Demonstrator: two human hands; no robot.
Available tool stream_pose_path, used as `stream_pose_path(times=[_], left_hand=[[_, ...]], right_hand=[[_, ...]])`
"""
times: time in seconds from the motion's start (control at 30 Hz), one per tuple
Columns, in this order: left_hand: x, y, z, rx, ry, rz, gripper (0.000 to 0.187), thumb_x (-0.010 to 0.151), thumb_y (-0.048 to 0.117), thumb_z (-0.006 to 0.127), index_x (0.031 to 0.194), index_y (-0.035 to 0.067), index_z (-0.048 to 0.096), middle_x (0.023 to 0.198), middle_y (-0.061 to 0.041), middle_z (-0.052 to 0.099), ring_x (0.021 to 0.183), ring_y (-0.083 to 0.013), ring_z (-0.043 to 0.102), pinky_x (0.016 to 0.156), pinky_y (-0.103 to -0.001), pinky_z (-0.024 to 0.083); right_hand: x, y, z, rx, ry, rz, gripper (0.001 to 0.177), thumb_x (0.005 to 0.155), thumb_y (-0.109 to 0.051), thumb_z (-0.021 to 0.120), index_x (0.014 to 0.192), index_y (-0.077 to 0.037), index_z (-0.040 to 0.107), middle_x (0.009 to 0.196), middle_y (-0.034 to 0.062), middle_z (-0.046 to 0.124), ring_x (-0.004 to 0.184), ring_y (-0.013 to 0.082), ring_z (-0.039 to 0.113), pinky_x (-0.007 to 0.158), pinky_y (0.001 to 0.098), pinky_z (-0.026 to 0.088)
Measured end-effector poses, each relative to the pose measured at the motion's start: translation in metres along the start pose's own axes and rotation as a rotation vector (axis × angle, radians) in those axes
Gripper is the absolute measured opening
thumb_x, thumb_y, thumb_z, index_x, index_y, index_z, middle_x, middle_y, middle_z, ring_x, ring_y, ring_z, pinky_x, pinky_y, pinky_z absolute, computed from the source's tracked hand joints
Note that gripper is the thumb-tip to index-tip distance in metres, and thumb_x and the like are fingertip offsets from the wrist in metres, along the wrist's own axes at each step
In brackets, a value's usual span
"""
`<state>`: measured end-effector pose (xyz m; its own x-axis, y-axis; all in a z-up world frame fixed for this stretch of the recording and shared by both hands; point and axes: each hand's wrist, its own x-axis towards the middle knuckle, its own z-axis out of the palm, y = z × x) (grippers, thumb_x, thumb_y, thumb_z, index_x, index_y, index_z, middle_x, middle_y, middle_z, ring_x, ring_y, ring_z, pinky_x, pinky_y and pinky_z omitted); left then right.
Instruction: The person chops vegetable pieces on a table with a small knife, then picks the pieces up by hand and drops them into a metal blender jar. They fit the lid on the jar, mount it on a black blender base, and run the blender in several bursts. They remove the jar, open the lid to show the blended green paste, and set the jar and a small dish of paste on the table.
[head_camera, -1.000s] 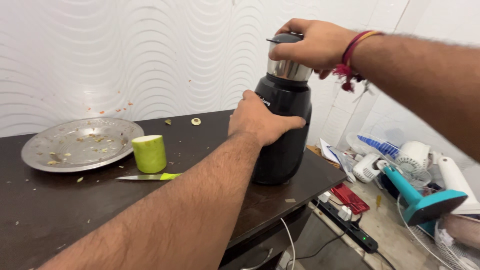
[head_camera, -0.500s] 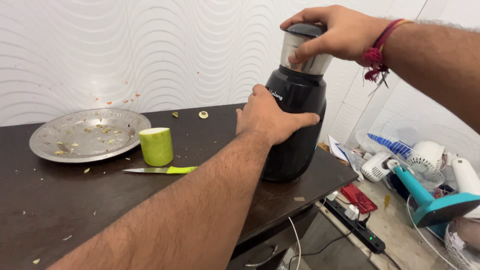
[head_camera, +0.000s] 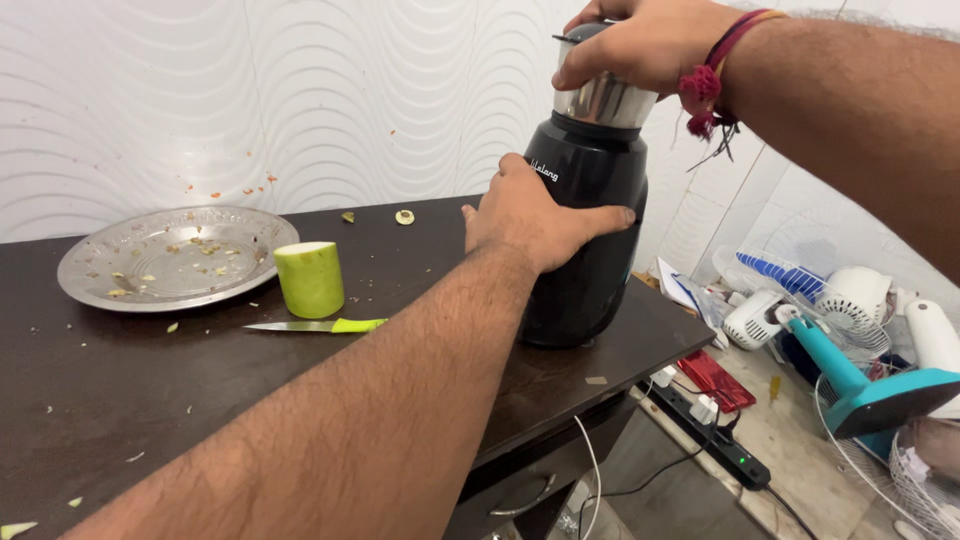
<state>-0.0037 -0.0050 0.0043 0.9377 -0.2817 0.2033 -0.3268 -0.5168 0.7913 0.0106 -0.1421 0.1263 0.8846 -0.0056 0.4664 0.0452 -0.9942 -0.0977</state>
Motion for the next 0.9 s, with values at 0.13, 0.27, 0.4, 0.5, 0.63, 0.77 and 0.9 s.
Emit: stream_pose_path(times=[0.13,0.27,0.4,0.5,0.63,0.77,0.9], left_hand=[[0.000,-0.002,0.000,0.003,-0.018,-0.014,0.115,0.063,0.062,0.087,0.146,0.002,0.034,0.135,-0.016,0.061,0.130,-0.0282,0.060,0.121,-0.050,0.033],[-0.002,-0.004,0.000,-0.013,-0.010,0.011,0.116,0.061,0.064,0.088,0.146,0.005,0.036,0.137,-0.017,0.057,0.132,-0.0293,0.057,0.108,-0.048,0.052],[-0.011,-0.027,0.000,0.071,0.051,0.141,0.124,0.056,0.061,0.094,0.147,0.002,0.034,0.141,-0.019,0.055,0.132,-0.0350,0.054,0.111,-0.047,0.046],[-0.015,-0.041,-0.003,0.014,0.054,0.164,0.119,0.054,0.053,0.095,0.146,0.002,0.038,0.140,-0.016,0.059,0.133,-0.0301,0.058,0.110,-0.045,0.048],[-0.020,-0.061,0.003,-0.083,0.173,0.177,0.099,0.063,0.044,0.094,0.142,0.004,0.049,0.134,-0.015,0.061,0.125,-0.0275,0.060,0.104,-0.043,0.049],[-0.036,-0.075,0.013,-0.179,0.266,0.109,0.060,0.073,0.036,0.088,0.122,0.007,0.068,0.119,-0.012,0.067,0.104,-0.0232,0.070,0.092,-0.037,0.057],[-0.044,-0.088,0.019,-0.258,0.266,0.007,0.039,0.077,0.026,0.083,0.112,0.009,0.074,0.099,-0.007,0.077,0.086,-0.0187,0.076,0.080,-0.033,0.062]], right_hand=[[-0.001,0.004,0.005,0.013,-0.009,0.029,0.063,0.079,-0.046,0.076,0.135,-0.019,0.068,0.121,0.0187,0.071,0.107,0.0368,0.071,0.089,0.0504,0.058],[0.001,0.013,0.001,0.011,0.023,-0.048,0.062,0.078,-0.048,0.077,0.134,-0.022,0.069,0.123,0.0167,0.070,0.111,0.0356,0.068,0.092,0.0504,0.054],[0.006,0.018,0.004,0.056,0.001,-0.134,0.060,0.078,-0.049,0.077,0.131,-0.020,0.072,0.122,0.0139,0.073,0.113,0.0329,0.070,0.097,0.0466,0.054],[0.008,0.017,0.001,0.031,0.017,-0.088,0.062,0.076,-0.048,0.081,0.131,-0.023,0.072,0.123,0.0132,0.071,0.115,0.0337,0.066,0.097,0.0471,0.053],[0.006,0.020,0.005,0.125,-0.004,-0.078,0.060,0.077,-0.045,0.079,0.132,-0.023,0.071,0.122,0.0126,0.072,0.113,0.0322,0.069,0.098,0.0458,0.054],[0.007,0.020,0.002,0.080,0.042,-0.159,0.060,0.079,-0.047,0.080,0.132,-0.021,0.072,0.123,0.0141,0.071,0.115,0.0331,0.067,0.100,0.0455,0.051],[0.004,0.022,0.008,0.068,0.061,-0.078,0.062,0.078,-0.047,0.079,0.134,-0.023,0.070,0.122,0.0155,0.071,0.111,0.0344,0.070,0.097,0.0462,0.054]])
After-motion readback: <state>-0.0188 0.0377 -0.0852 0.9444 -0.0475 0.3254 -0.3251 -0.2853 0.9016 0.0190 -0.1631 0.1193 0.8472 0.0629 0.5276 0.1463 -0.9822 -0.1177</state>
